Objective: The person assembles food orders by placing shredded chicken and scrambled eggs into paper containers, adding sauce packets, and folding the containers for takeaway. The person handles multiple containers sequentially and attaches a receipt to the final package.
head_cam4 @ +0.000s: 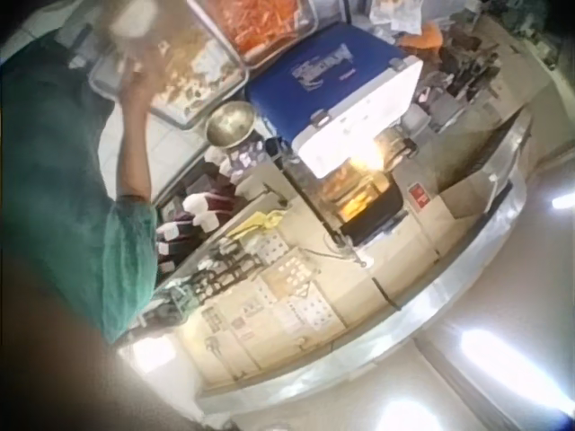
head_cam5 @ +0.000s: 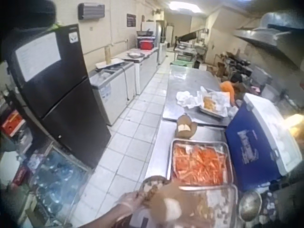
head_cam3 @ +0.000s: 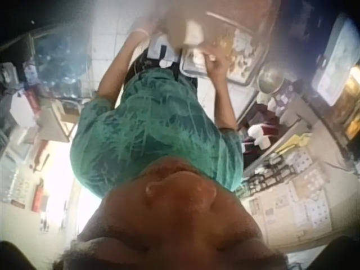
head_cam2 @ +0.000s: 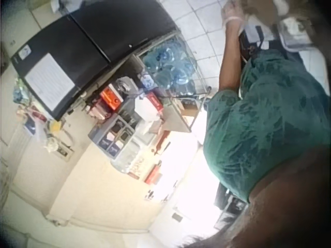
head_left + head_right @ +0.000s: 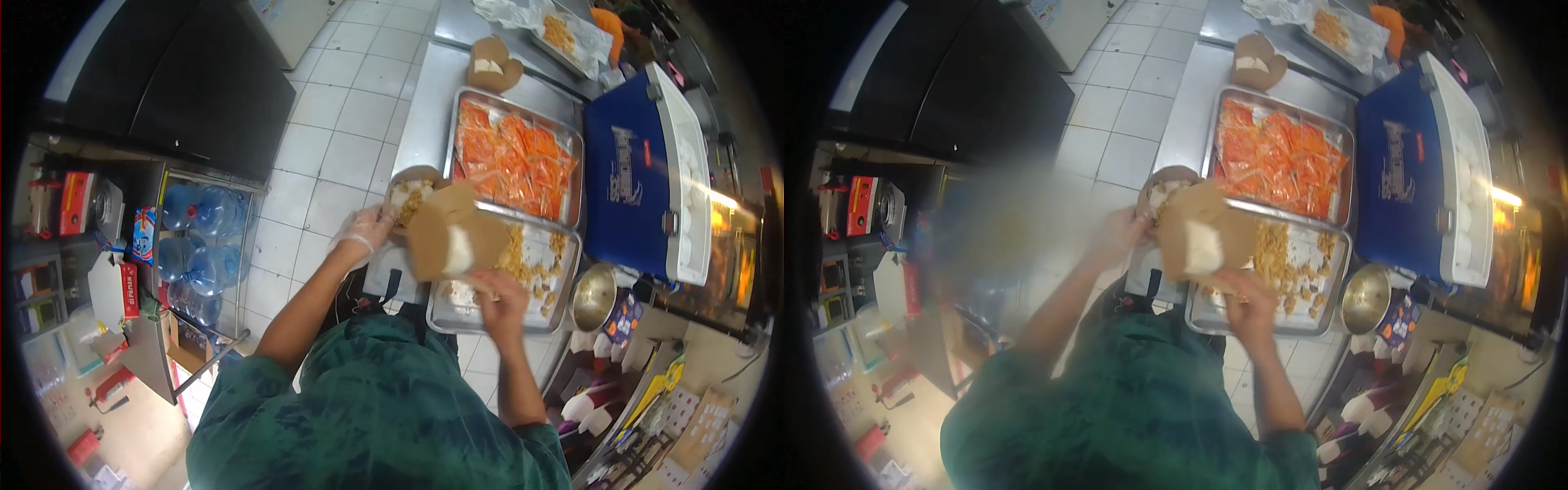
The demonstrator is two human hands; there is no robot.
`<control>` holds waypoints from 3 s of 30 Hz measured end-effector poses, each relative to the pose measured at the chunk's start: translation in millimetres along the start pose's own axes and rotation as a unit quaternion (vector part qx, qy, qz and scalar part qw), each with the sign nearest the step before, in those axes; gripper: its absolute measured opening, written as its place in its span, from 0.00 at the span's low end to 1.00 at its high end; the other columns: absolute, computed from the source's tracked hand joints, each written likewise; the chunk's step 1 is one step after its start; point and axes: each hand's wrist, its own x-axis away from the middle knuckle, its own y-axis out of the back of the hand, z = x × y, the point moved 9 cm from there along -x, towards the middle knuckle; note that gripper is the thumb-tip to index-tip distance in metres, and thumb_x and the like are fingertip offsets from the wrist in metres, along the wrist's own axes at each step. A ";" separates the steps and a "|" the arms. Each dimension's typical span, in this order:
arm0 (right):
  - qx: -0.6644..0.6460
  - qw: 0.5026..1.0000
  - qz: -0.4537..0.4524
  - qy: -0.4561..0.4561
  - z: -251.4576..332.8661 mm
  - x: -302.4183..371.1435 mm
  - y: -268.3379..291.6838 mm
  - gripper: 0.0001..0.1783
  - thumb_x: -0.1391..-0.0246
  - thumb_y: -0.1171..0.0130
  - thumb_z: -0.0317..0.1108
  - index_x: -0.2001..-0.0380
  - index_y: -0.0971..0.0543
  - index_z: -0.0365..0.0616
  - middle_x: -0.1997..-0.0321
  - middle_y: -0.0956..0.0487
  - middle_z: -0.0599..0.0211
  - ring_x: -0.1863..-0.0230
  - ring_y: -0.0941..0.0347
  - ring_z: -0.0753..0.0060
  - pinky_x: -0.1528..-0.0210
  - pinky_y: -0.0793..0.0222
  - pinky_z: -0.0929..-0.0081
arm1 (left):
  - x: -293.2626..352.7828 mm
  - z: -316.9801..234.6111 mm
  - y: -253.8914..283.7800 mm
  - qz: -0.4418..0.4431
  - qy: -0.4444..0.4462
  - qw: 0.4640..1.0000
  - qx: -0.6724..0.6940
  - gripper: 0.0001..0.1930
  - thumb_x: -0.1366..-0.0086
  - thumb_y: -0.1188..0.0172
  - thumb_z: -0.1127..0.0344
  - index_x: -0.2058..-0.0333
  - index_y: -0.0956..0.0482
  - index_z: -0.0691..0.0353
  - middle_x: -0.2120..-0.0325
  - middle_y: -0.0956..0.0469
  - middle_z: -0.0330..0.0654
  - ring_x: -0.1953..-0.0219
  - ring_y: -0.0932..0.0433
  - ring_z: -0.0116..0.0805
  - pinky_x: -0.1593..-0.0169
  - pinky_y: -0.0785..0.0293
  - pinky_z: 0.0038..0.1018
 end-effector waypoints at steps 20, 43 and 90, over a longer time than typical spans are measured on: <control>-0.007 0.980 -0.135 -0.147 -98.9 122.6 44.6 0.15 0.49 0.43 0.26 0.56 0.25 0.39 0.61 0.22 0.59 0.68 0.25 0.69 0.61 0.30 0.73 | 131.1 -77.4 -37.3 -0.107 -0.340 0.916 0.184 0.15 0.35 0.48 0.62 0.55 0.27 0.66 0.63 0.23 0.45 0.61 0.24 0.36 0.57 0.27 0.28; 0.057 0.903 -0.301 -0.301 -171.0 287.9 165.8 0.08 0.45 0.46 0.26 0.64 0.22 0.36 0.67 0.21 0.57 0.67 0.23 0.66 0.60 0.29 0.73 | 57.7 -225.0 -348.7 -0.007 -0.476 0.818 -0.323 0.28 0.37 0.52 0.52 0.41 0.40 0.54 0.41 0.43 0.52 0.40 0.43 0.51 0.41 0.47 0.47; 0.073 0.955 -0.192 -0.216 -150.3 201.0 130.8 0.08 0.43 0.47 0.28 0.63 0.22 0.36 0.67 0.21 0.58 0.63 0.24 0.64 0.57 0.31 0.73 | 83.2 -65.4 -5.2 -0.065 -0.033 0.992 0.105 0.30 0.36 0.54 0.39 0.48 0.26 0.58 0.61 0.21 0.47 0.50 0.26 0.39 0.52 0.26 0.34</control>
